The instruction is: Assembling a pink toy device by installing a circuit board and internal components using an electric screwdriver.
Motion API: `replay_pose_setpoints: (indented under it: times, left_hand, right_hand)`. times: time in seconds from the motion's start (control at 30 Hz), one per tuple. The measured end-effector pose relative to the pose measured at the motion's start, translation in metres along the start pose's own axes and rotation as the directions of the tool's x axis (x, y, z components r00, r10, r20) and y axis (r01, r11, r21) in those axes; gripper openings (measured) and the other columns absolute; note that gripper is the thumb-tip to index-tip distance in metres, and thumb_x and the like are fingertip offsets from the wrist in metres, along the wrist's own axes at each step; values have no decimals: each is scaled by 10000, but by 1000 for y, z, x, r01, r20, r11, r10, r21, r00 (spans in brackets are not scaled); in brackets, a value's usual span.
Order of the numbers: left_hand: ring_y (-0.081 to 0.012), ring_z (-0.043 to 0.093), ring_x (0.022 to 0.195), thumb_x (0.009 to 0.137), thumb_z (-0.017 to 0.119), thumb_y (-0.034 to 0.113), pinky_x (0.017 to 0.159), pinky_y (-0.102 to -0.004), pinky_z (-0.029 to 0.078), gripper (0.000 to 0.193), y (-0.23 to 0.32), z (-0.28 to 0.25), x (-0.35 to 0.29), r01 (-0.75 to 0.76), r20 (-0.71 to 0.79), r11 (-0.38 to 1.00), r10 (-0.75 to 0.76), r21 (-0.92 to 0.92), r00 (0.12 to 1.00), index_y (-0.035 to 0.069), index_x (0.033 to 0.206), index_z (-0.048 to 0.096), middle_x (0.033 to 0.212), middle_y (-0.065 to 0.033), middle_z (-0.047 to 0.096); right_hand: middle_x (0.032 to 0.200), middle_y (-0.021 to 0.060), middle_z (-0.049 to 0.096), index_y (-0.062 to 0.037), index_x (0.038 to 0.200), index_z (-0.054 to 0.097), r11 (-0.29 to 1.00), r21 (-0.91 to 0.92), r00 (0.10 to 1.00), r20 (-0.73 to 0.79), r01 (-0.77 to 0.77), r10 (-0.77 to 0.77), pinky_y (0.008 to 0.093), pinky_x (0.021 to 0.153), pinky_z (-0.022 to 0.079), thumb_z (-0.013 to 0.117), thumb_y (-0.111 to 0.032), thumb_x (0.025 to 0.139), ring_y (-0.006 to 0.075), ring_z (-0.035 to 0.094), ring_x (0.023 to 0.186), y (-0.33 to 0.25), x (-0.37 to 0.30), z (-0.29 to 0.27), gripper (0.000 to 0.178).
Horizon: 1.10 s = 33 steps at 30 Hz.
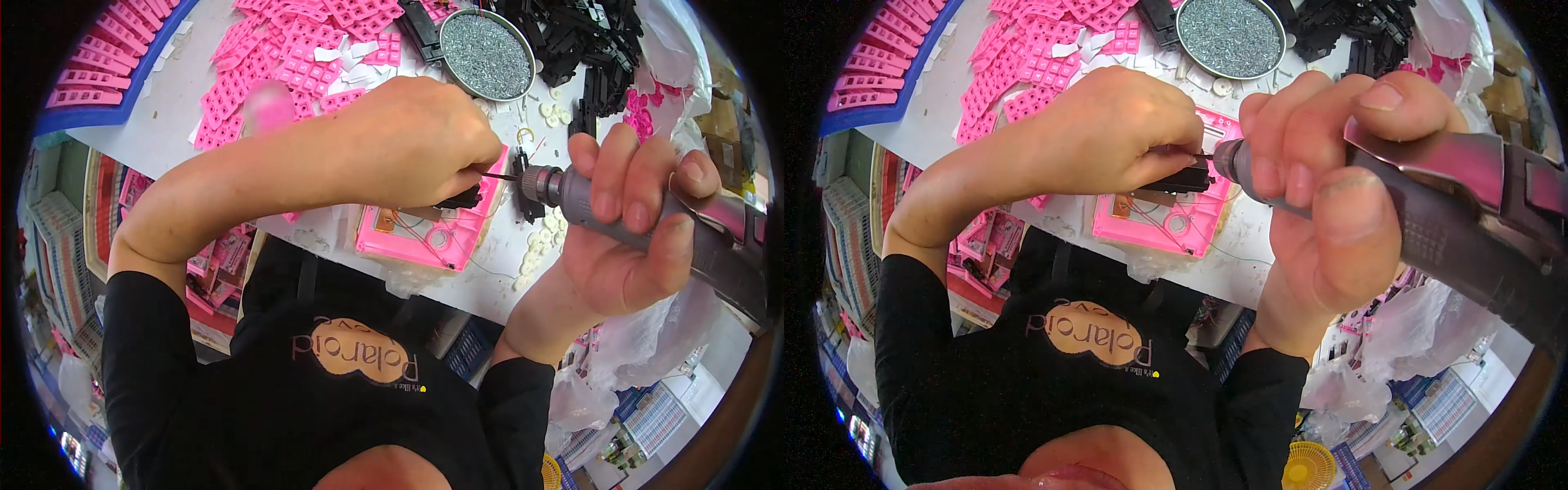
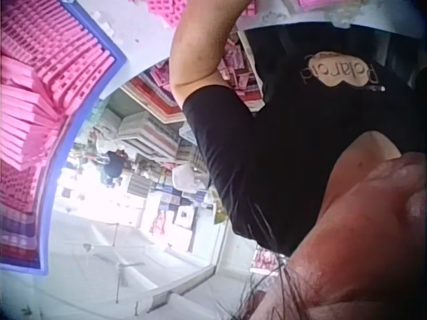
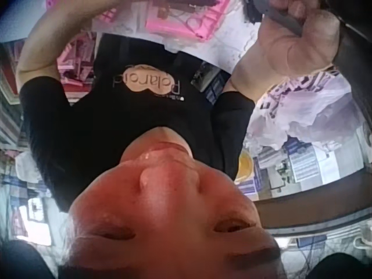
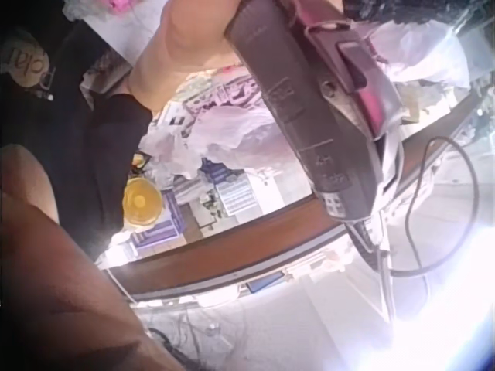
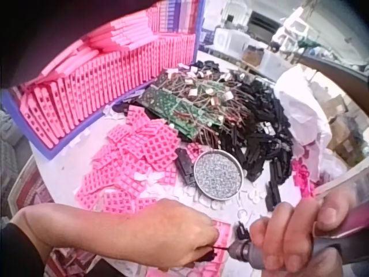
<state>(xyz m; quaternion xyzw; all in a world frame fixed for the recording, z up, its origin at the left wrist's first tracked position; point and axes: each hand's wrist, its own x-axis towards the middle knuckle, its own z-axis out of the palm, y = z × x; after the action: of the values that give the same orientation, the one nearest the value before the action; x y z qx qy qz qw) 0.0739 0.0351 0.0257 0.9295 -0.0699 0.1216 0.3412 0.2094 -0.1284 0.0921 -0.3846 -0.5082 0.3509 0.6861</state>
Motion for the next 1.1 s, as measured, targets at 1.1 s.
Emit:
replay_pose_setpoints:
  times: [1.1]
  left_hand:
    - [-194,591,975,716,851,319,903,-458,318,440,-6,37,-80,151,-270,983,-118,105,956,168,1079,651,1015,24,633]
  right_hand:
    - [713,-46,495,-157,1129,646,991,-87,970,-216,99,-116,351,776,438,582,-284,970,115,461,653,16,-10,13,214]
